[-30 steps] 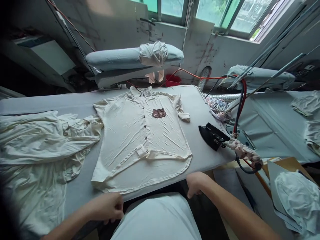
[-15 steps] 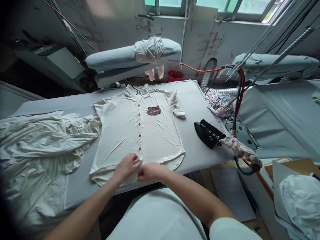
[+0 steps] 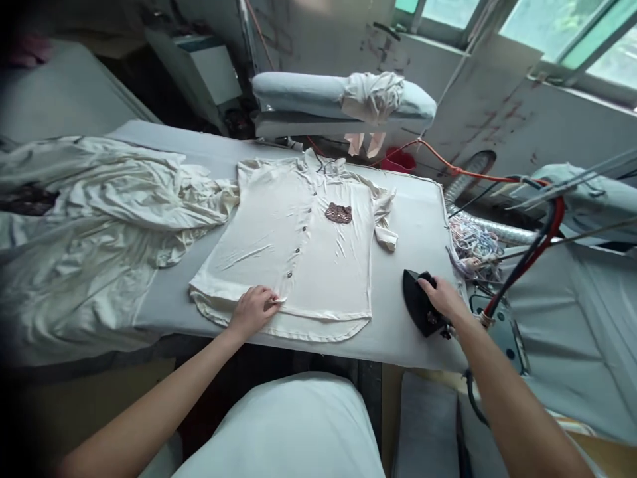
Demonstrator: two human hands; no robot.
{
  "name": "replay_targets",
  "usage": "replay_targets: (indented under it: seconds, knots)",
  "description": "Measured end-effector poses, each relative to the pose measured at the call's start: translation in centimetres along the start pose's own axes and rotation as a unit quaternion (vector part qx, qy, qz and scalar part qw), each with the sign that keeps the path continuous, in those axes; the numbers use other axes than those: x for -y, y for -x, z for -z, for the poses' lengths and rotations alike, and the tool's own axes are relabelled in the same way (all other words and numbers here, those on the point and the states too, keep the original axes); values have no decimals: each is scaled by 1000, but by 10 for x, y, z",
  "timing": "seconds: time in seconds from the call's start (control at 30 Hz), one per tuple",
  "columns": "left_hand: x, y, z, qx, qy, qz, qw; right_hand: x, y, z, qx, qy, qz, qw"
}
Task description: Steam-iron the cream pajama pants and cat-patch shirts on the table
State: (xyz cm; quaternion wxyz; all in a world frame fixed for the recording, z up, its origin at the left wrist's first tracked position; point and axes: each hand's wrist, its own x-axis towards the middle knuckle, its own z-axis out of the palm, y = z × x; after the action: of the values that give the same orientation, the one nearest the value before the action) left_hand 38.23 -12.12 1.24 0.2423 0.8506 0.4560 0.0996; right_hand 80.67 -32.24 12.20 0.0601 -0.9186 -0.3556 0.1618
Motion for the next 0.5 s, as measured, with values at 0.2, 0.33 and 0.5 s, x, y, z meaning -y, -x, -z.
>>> replay_targets:
  seconds: [0.2,0.33,0.5]
  knots:
    - [28,-6,8,95,271,50,956,125,48,-31,252,41,243,936]
    - [28,-8,8,113,315,72,939,235,82,-87,286,109,346,887]
    - [16,7,0,70,143,3,987,209,86,-103,274,110,252,922]
